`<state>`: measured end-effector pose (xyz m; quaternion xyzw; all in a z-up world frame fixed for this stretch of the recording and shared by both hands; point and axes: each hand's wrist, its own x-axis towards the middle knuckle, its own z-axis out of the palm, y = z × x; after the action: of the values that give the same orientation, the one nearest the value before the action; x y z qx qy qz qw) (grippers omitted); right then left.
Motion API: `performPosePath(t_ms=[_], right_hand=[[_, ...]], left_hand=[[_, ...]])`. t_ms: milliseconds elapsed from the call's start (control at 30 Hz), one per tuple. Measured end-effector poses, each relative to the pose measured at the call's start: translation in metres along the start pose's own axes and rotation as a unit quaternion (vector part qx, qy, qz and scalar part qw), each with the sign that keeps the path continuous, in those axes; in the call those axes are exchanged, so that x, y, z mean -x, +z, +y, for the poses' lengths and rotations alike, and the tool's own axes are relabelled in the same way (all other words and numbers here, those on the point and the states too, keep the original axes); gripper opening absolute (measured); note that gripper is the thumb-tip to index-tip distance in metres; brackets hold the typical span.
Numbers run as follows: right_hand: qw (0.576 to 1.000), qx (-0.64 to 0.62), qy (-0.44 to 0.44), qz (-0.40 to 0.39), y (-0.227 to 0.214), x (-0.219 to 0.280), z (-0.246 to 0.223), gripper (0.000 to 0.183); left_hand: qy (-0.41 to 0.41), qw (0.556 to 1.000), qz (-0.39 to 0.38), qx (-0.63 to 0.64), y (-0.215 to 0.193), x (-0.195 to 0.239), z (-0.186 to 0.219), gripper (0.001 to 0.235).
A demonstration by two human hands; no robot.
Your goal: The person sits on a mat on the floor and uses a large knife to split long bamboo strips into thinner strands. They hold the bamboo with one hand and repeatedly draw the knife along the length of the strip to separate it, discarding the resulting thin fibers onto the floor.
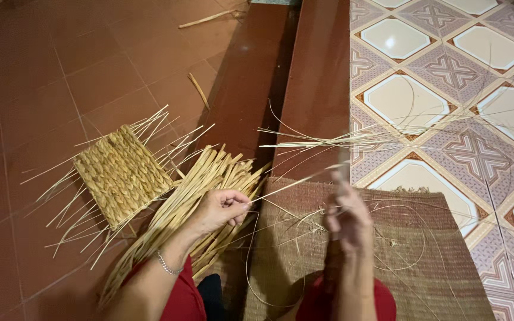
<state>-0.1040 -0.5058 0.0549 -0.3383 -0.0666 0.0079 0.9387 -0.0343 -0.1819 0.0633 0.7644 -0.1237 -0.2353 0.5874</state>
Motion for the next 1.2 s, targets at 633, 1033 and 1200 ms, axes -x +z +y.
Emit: performPosePath(t_ms=[633,1033,1200], right_hand=[[0.986,0.112,0.119,0.028,0.065,0.0,0.075,0.036],[0.993,0.043,0.095,0.061,0.06,0.002,0.061,0.039],[0.991,0.041,0.098,0.076,0.042,-0.005,0.054,0.039]], left_hand=[[0.052,0.998,-0.02,-0.037,0.003,0.005,-0.018,0.015],[0.048,0.984,0.035,-0.166,-0.016,0.02,0.004,0.009],[0.083,0.979,0.028,-0.186,-0.032,0.024,0.003,0.007]])
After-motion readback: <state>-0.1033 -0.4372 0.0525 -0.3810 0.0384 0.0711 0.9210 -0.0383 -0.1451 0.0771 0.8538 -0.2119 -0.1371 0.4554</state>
